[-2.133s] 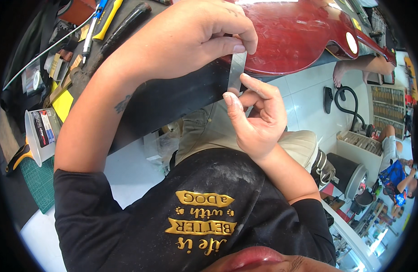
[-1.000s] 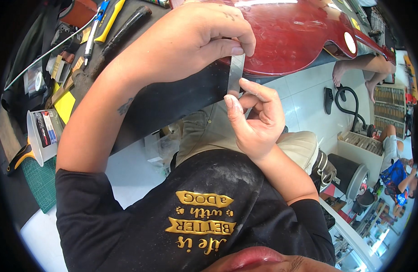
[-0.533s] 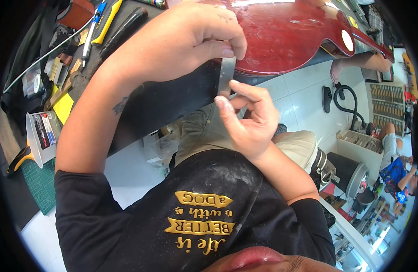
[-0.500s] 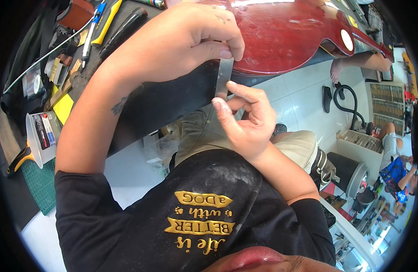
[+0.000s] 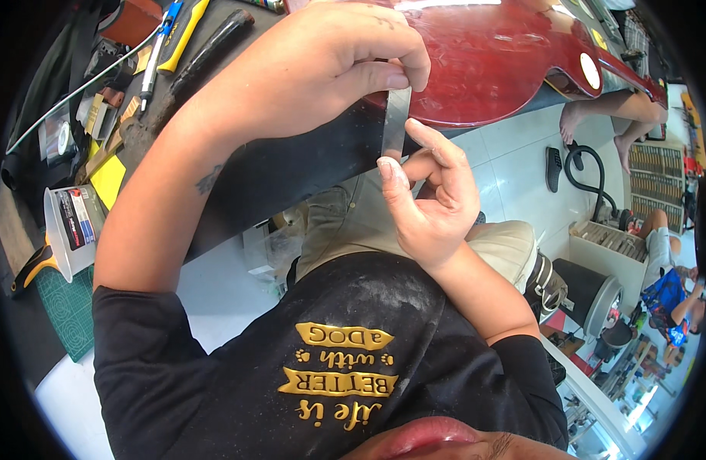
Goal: The person scrapes the binding along the edge of a red guitar body using a small metal scraper, moving along the contour of the instrument.
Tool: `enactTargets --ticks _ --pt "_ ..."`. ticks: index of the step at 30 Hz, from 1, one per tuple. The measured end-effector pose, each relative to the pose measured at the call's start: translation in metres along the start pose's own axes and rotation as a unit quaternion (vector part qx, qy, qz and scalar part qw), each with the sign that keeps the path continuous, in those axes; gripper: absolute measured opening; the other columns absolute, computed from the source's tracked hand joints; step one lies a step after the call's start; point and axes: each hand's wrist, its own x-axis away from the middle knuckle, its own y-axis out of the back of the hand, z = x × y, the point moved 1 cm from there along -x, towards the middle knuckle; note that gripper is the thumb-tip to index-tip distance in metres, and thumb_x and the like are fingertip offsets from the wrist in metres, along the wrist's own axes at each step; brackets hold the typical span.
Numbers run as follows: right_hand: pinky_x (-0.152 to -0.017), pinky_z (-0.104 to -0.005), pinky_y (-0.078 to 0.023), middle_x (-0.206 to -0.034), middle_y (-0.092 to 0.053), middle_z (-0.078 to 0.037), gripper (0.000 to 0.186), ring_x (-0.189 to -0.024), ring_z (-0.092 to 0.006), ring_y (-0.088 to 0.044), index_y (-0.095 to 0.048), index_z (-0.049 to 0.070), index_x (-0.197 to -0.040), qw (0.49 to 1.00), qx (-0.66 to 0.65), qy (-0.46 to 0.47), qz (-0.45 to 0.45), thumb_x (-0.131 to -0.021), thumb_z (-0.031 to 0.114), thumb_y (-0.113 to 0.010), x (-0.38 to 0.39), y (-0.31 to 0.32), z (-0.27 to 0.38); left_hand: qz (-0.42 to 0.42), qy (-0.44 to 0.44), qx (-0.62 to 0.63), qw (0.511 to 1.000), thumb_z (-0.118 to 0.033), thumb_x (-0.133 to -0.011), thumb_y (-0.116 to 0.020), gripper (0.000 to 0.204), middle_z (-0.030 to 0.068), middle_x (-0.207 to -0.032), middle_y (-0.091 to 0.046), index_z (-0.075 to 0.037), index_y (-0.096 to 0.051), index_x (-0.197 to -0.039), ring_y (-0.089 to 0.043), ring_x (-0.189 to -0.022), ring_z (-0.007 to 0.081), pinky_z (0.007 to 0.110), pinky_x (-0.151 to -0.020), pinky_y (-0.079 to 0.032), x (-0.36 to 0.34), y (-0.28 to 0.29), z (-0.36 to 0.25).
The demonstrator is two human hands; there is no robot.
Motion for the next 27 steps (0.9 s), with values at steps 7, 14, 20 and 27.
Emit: enactTargets --ticks 7,14,20,27 --pt "-0.085 -0.025 -0.055 -0.08 -0.061 -0.001 0.049 -0.071 -0.0041 -0.057 -0.055 -0.01 -0.136 0.998 0.022 -0.017 0.049 -0.091 -0.01 -0.073 0.0018 0.0035 0.0013 0.008 0.005 -0.01 1.0 0.002 -0.09 -0.068 0.007 0.0119 -0.085 -0.067 -0.003 -0.067 -0.094 -0.068 -0.081 0.0298 0.036 -0.072 -0.052 0.0003 0.0024 -0.0005" --pt "-0.083 -0.0232 -0.054 -0.077 -0.061 0.0 0.048 -0.07 -0.0044 -0.057 -0.055 -0.011 -0.136 0.997 0.035 -0.008 0.062 -0.091 -0.01 -0.073 0.0003 0.0052 -0.0003 0.019 0.026 0.01 0.999 0.002 -0.089 -0.068 0.006 0.0123 -0.084 -0.069 -0.002 -0.068 -0.093 -0.068 -0.082 0.0307 0.037 -0.073 -0.052 -0.0002 0.0039 -0.0004" --pt "-0.082 -0.0234 -0.054 -0.08 -0.063 -0.002 0.049 -0.071 -0.005 -0.058 -0.056 -0.01 -0.136 0.996 0.028 -0.025 0.076 -0.091 -0.01 -0.073 0.0047 0.0024 0.0018 0.03 -0.011 -0.017 0.999 0.003 -0.087 -0.069 0.008 0.0119 -0.085 -0.068 -0.002 -0.068 -0.093 -0.068 -0.083 0.0316 0.038 -0.075 -0.052 0.0005 0.0069 -0.0023" --pt "-0.061 -0.0241 -0.047 -0.072 -0.066 -0.003 0.041 -0.061 -0.0091 -0.055 -0.07 -0.002 -0.124 0.999 0.033 0.005 -0.019 -0.084 -0.003 -0.08 -0.0041 0.0081 0.0005 -0.01 0.014 -0.011 1.0 0.003 -0.088 -0.069 0.009 0.012 -0.084 -0.067 -0.002 -0.067 -0.095 -0.068 -0.082 0.0315 0.037 -0.074 -0.052 -0.0005 0.0006 -0.0033"
